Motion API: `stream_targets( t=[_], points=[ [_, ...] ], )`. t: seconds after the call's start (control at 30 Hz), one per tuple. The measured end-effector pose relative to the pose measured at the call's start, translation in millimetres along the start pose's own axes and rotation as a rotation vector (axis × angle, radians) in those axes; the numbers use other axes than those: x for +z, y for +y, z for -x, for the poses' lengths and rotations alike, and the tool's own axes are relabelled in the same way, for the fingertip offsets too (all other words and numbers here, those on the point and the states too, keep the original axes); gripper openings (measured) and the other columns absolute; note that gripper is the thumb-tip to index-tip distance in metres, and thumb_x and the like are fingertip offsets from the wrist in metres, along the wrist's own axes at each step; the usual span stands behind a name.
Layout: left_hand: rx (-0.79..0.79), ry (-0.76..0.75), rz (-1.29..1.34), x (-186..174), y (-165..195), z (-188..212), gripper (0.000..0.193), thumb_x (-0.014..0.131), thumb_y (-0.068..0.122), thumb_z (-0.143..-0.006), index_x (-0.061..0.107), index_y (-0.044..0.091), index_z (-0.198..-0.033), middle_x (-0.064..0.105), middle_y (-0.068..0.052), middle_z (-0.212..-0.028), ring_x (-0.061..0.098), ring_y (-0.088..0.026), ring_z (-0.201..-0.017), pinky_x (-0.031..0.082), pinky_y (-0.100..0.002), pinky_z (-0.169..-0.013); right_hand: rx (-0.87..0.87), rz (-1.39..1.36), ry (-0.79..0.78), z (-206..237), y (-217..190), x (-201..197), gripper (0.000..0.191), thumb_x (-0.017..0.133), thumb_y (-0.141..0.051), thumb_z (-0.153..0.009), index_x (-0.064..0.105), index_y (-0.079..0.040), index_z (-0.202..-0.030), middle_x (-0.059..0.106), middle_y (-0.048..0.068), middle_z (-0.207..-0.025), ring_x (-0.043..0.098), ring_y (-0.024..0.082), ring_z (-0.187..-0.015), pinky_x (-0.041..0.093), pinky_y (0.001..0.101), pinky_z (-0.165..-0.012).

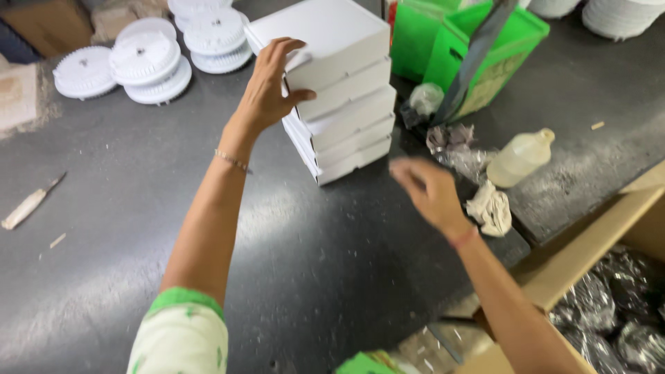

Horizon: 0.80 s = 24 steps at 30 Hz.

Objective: The person takes plastic-wrapped round items from a large cardboard box, places one into each white folding box, folds the box flaps closed, and stacks the closed boxes on the work table, repeating the cycle for multiple items.

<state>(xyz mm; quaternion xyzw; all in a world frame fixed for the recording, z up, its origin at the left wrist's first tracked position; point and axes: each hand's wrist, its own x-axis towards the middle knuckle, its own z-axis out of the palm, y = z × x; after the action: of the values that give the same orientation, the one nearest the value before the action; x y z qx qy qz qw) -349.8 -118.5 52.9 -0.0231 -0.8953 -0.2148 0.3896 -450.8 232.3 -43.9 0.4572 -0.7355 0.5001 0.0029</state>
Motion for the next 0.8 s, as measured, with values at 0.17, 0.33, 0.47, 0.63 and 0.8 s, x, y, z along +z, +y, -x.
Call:
stream_targets(
  t=[0.17,0.33,0.47,0.63,0.8],
  points=[
    [-0.534,0.514,0.589,9,-65,-17,0.077,0.053,0.056,-0.106,0.037,0.000,-0.156,0.044,-0.015,-0.158,0.044,-0.027,-0.150,0.034,-0.038,-0.126,-0.063,-0.139,0.235,-168,41,21,0.049,0.063,-0.036,-0.106,0.055,-0.002,-0.141,0.067,0.014,-0.129,0.067,0.018,-0.111,0.055,0.0301,-0.092],
    [-0.508,0.373,1.023,38,-90,-25,0.087,0.039,0.065,-0.104,0.018,0.003,-0.162,0.024,-0.010,-0.167,0.022,-0.024,-0.155,0.017,-0.035,-0.127,0.038,-0.181,0.147,-240,70,41,0.061,0.047,-0.049,-0.110,0.051,0.001,-0.144,0.061,0.015,-0.137,0.055,0.024,-0.126,0.041,0.0341,-0.108],
    [-0.609,0.457,0.841,60,-92,-29,0.085,0.035,0.066,-0.101,0.030,0.002,-0.156,0.038,-0.014,-0.157,0.036,-0.025,-0.145,0.025,-0.037,-0.121,0.072,-0.145,0.165,-239,85,45,0.065,0.039,-0.053,-0.110,0.053,0.000,-0.143,0.064,0.013,-0.135,0.056,0.023,-0.123,0.041,0.0346,-0.110],
    [-0.581,0.659,0.544,81,-86,-12,0.079,0.031,0.067,-0.106,0.049,-0.001,-0.141,0.058,-0.020,-0.139,0.055,-0.029,-0.129,0.039,-0.042,-0.118,0.049,-0.293,0.171,-206,90,38,0.057,0.045,-0.047,-0.114,0.055,0.003,-0.140,0.061,0.007,-0.127,0.050,0.015,-0.113,0.042,0.0299,-0.102],
    [-0.731,0.610,0.397,84,-83,-9,0.074,0.027,0.064,-0.104,0.051,0.005,-0.142,0.060,-0.021,-0.133,0.056,-0.033,-0.123,0.038,-0.043,-0.110,0.114,-0.201,0.177,-199,97,38,0.054,0.048,-0.047,-0.116,0.058,0.005,-0.125,0.055,0.008,-0.106,0.042,0.016,-0.094,0.042,0.0300,-0.089]
  ],
)
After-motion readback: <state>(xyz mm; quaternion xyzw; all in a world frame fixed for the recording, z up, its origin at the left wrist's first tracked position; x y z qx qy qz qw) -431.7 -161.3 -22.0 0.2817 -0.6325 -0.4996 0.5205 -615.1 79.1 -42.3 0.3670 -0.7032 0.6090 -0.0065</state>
